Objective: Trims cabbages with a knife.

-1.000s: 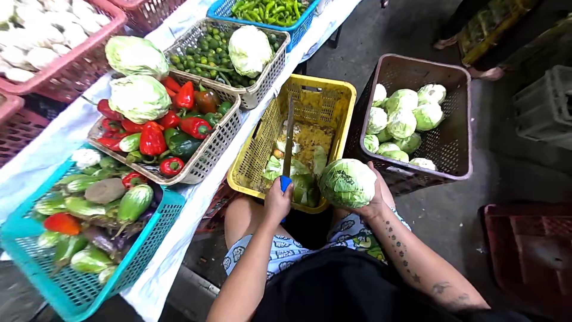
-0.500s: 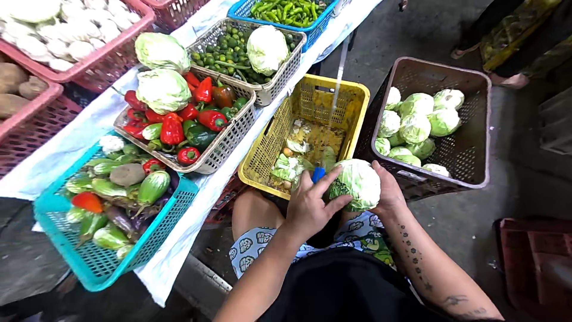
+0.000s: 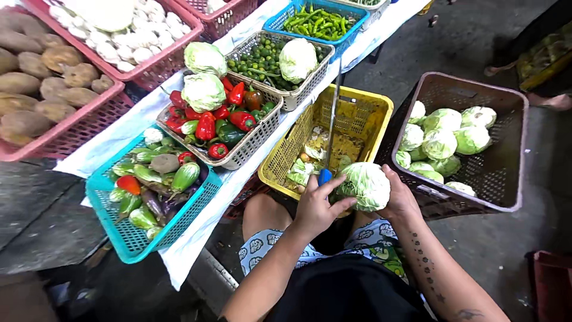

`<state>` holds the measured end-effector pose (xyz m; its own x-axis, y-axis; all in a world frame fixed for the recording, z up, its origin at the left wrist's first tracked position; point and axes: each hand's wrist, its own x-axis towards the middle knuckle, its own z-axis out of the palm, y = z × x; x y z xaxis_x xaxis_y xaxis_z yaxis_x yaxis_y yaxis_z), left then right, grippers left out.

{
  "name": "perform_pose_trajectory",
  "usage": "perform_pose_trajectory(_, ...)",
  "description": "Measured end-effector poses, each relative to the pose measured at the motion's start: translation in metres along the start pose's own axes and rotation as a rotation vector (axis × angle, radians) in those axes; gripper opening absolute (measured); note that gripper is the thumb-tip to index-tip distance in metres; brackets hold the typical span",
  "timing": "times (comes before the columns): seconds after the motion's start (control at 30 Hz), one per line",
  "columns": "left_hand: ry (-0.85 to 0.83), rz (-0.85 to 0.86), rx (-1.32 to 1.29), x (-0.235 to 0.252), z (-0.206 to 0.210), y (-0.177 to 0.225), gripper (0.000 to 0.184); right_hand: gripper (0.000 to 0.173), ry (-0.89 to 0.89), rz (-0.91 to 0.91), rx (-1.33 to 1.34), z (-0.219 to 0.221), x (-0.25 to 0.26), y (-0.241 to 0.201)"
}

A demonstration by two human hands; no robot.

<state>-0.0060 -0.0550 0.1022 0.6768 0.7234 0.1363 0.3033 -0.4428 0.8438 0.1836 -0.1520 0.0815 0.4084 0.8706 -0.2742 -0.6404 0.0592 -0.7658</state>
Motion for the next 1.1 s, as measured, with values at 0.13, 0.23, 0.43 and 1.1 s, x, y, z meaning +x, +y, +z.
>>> perform_pose_trajectory(0.13, 0.137, 0.037, -0.08, -0.012, 0.006, -0.012, 0.037, 0.06, -0.018, -0.023, -0.054, -0.013, 0.011, 0.0)
perform_pose_trajectory(0.23, 0.133, -0.101, 0.026, -0.005, 0.006, -0.028, 0.037, 0.066, -0.012, -0.076, -0.035, -0.004, 0.016, -0.012)
perform_pose_trajectory(0.43, -0.079, -0.158, 0.245, 0.033, 0.024, -0.087, 0.031, 0.079, 0.071, 0.131, 0.212, 0.109, 0.057, -0.049)
perform_pose_trajectory(1.1, 0.072, -0.02, 0.136, 0.038, 0.057, -0.119, 0.027, 0.033, 0.549, -0.188, -1.245, -0.098, 0.036, -0.067)
